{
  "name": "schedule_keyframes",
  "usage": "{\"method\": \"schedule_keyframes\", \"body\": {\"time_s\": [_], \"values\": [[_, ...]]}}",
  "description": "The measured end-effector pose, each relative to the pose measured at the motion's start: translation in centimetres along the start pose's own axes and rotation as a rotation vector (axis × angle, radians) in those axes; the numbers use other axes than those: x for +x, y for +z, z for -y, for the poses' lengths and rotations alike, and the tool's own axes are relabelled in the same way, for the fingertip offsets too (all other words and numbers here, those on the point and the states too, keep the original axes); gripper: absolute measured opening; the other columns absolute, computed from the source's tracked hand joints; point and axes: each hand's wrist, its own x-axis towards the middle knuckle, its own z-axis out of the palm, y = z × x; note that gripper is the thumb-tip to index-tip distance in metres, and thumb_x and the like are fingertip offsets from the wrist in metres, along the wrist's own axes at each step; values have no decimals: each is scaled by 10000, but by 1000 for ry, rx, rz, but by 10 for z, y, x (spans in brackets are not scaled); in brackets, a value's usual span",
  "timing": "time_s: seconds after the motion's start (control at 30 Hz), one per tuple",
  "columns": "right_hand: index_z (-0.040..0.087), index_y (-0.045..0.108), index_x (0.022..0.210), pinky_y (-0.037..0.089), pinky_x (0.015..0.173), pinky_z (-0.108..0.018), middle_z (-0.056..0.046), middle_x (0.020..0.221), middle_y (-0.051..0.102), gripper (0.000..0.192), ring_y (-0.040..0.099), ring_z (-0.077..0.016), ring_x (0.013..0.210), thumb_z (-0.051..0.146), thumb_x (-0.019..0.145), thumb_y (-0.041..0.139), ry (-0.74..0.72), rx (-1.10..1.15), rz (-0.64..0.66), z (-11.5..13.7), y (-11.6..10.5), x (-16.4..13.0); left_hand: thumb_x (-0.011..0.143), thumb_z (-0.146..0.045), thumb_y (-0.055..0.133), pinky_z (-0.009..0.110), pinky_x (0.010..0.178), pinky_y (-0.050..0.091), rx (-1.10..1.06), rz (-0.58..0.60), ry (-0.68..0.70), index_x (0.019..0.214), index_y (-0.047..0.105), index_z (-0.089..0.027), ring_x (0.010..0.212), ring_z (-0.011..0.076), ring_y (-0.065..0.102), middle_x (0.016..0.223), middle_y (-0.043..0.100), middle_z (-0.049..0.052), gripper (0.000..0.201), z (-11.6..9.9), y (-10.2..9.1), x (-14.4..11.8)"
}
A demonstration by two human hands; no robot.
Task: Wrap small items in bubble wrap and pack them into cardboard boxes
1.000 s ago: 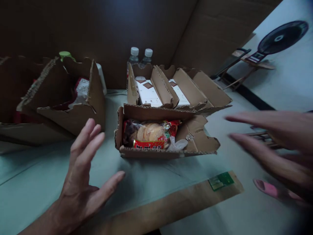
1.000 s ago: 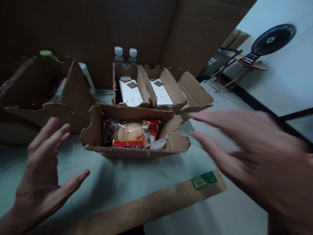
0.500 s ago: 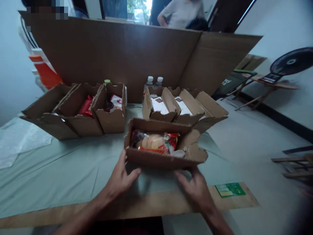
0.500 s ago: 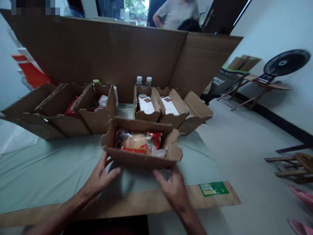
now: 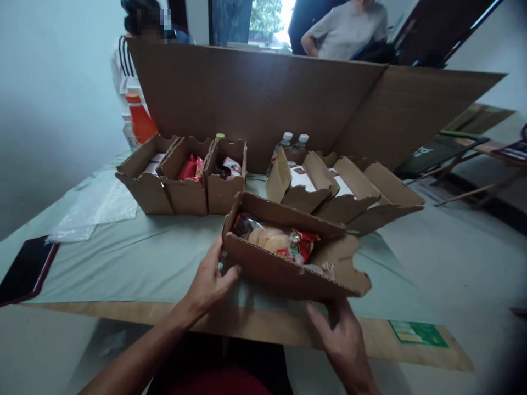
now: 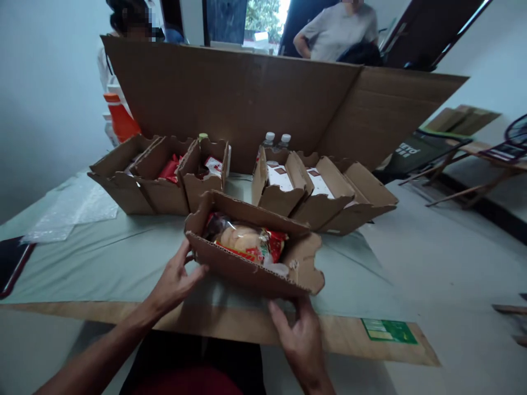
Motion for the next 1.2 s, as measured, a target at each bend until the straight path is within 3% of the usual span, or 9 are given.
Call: {"method": "schedule_keyframes", "body": {"time_s": [0.13, 0.3, 0.43, 0.5, 0.67, 0.83, 0.93, 1.07, 1.2], "values": [[204, 695, 1107, 605, 815, -346, -106, 1007, 787, 458, 748, -276, 915, 564, 824, 693, 72, 38, -7, -31, -10, -28, 862, -320, 669, 499, 1087, 499, 37, -82, 7, 1545, 400, -241, 1354, 314, 559, 1525, 529, 151, 739, 30, 5, 26], [194, 669, 1168, 625, 779, -376, -141, 1105, 778, 622, 749, -308, 941, 616, 717, 751, 110, 109, 67, -42, -8, 15, 923, -420, 653, 547, 1134, 458, 47, -118, 7, 1591, 298, -258, 1471, 337, 428, 1592, 412, 176, 774, 47, 27, 7], [215, 690, 1081, 631, 828, -418, -133, 1080, 792, 570, 746, -339, 986, 598, 668, 776, 82, 206, 167, -37, 4, 44, 980, -481, 564, 574, 1278, 240, 45, -114, 8, 1636, 177, -260, 1613, 325, 124, 1737, 118, 148, 793, 46, 50, -6], [217, 687, 1083, 628, 828, -415, -128, 1099, 791, 552, 748, -329, 982, 576, 674, 782, 87, 219, 163, -32, 13, 52, 995, -500, 526, 567, 1307, 128, 64, -108, 17, 1642, 170, -231, 1625, 314, 48, 1750, 69, 149, 786, 43, 59, 1], [215, 670, 1092, 624, 789, -381, -114, 1072, 799, 511, 759, -278, 894, 522, 696, 771, 95, 218, 146, -28, 30, 68, 1018, -524, 456, 535, 1318, 82, 23, -20, 39, 1641, 206, -208, 1622, 294, 101, 1745, 139, 148, 742, 40, 78, 25], [205, 694, 952, 601, 664, -344, -97, 910, 810, 390, 755, -279, 818, 521, 723, 704, 134, 50, 76, -37, 28, 63, 1028, -529, 432, 527, 1323, 88, 9, 73, 73, 1649, 207, -213, 1622, 289, 102, 1748, 142, 132, 731, 43, 85, 25], [196, 705, 850, 552, 564, -327, -99, 819, 795, 372, 721, -260, 687, 549, 747, 654, 148, -63, 98, -34, 29, 60, 1040, -521, 398, 521, 1321, 127, 27, 94, 96, 1647, 211, -203, 1621, 287, 116, 1744, 162, 132, 710, 48, 78, 32], [214, 685, 752, 512, 561, -329, -81, 725, 760, 398, 669, -231, 594, 604, 773, 608, 64, -207, 109, -16, 42, 77, 1040, -509, 381, 514, 1301, 214, 49, 85, 116, 1607, 313, -188, 1592, 296, 233, 1705, 284, 147, 655, 52, 61, 63], [239, 717, 838, 487, 609, -315, -58, 762, 777, 361, 697, -230, 651, 574, 833, 582, -87, -307, 110, 2, 57, 107, 1015, -469, 437, 516, 1193, 402, 112, -57, 66, 1496, 466, -168, 1434, 309, 480, 1545, 497, 176, 568, 48, 41, 82]]}}
